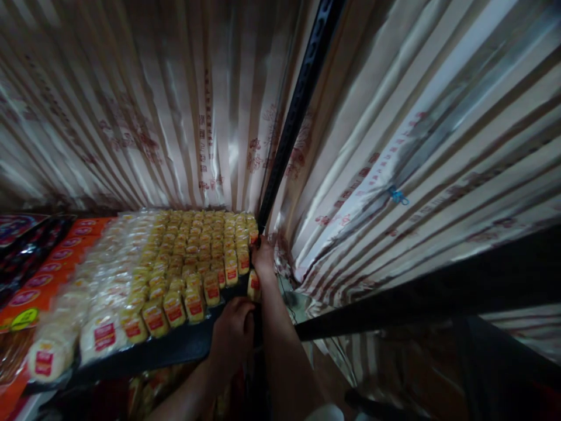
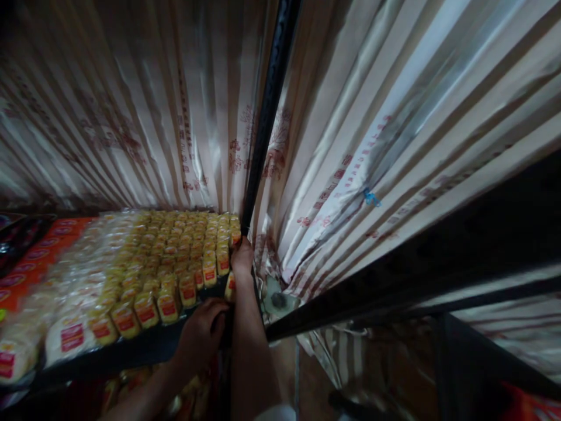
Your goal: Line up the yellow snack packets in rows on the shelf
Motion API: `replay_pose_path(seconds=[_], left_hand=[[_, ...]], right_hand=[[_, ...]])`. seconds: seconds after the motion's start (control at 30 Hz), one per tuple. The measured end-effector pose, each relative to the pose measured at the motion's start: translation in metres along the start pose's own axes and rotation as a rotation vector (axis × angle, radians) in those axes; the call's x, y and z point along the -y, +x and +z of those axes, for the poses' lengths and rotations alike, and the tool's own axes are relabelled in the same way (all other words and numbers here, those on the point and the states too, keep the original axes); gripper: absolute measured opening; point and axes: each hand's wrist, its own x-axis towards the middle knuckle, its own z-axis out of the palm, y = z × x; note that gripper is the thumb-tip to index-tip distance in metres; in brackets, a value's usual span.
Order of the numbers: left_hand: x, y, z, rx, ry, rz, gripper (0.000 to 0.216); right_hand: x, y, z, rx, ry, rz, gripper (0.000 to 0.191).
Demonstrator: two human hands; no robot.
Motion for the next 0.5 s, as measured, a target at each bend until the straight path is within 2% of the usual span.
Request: replay_pose_path(seconds=[0.17,0.33,0.4,0.5], left_hand=[[0.012,0.001,0.004,-0.039,-0.018,-0.030,0.029],[0.019,0.004,0.019,-0.069,-0.058,-0.095,0.033],[0.017,0.007,0.022,-0.069,-0.083,-0.163,0.037],[0.010,0.016,0.023,-0.015,-0.107,-0.315,0.043]], right_hand=[[0.009,-0.019,-0.015,-0.025,-0.016,-0.050,0.042],[0.008,-0.063,-0.036,-0.081,-0.064,-0.180,0.040],[0.004,-0.086,-0.042,-0.096,-0.145,-0.203,0.038],[-0.001,-0.113,-0.049,-0.036,-0.326,-0.139,0.036]])
